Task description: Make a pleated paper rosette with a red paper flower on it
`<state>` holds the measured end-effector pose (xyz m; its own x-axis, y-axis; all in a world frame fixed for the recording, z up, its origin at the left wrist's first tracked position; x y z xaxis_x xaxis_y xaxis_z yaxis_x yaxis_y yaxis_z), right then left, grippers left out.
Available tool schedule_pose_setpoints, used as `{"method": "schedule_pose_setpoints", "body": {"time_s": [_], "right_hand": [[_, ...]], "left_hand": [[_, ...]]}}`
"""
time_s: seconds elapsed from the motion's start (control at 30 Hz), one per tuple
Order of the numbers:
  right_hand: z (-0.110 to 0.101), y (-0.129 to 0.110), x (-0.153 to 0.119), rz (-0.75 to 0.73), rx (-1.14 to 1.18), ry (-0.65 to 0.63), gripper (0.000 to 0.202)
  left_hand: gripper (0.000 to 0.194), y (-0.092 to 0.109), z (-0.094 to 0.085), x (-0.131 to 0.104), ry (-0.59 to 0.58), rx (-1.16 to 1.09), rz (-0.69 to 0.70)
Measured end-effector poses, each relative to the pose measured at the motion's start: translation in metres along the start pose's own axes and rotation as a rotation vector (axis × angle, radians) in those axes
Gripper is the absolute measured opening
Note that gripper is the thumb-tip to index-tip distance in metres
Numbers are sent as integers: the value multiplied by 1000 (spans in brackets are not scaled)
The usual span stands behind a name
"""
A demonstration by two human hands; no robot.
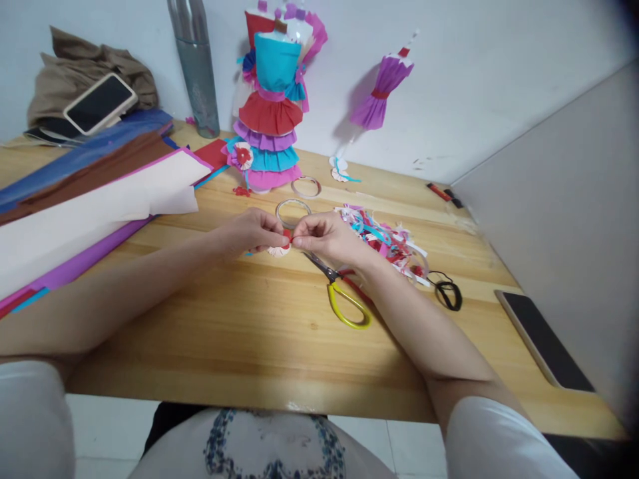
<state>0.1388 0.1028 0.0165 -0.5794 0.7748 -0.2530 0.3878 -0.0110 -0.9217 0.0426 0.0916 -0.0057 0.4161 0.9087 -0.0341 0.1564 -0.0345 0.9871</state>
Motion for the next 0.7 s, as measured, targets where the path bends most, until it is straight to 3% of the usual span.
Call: {"method": "schedule_pose_setpoints", "body": {"time_s": [0.13, 0.27, 0.43, 0.53, 0.6, 0.7], "right_hand": [[-16, 1, -2, 50, 43, 41, 31], [-34, -11, -16, 44, -111, 88, 29], [-25, 0, -54, 209, -695, 44, 22], [-17, 17, -82, 333, -1020, 68, 50], [-11, 33, -97, 432, -1045, 59, 61], [-7, 41, -106, 434, -1040, 124, 57]], "left_hand": [[18, 4, 2, -1, 11, -86, 34], [20, 8, 3, -2, 25, -166, 42], [18, 9, 4, -2, 57, -235, 61], [22, 12, 5, -2, 83, -248, 89], [22, 14, 5, -2, 105, -223, 88], [16, 15, 3, -4, 144, -149, 70]]}}
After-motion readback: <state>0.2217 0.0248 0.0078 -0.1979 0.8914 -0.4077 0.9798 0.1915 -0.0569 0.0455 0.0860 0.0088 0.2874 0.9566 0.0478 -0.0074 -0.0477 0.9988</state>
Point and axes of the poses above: each hand's wrist, its own x-axis towards the middle knuckle, its own z-axis out of the palm, y = z × x, the point moved 10 cm from there along x, towards the middle knuckle, and after that the axes turned 14 degrees about z, right-handed, at the moved point
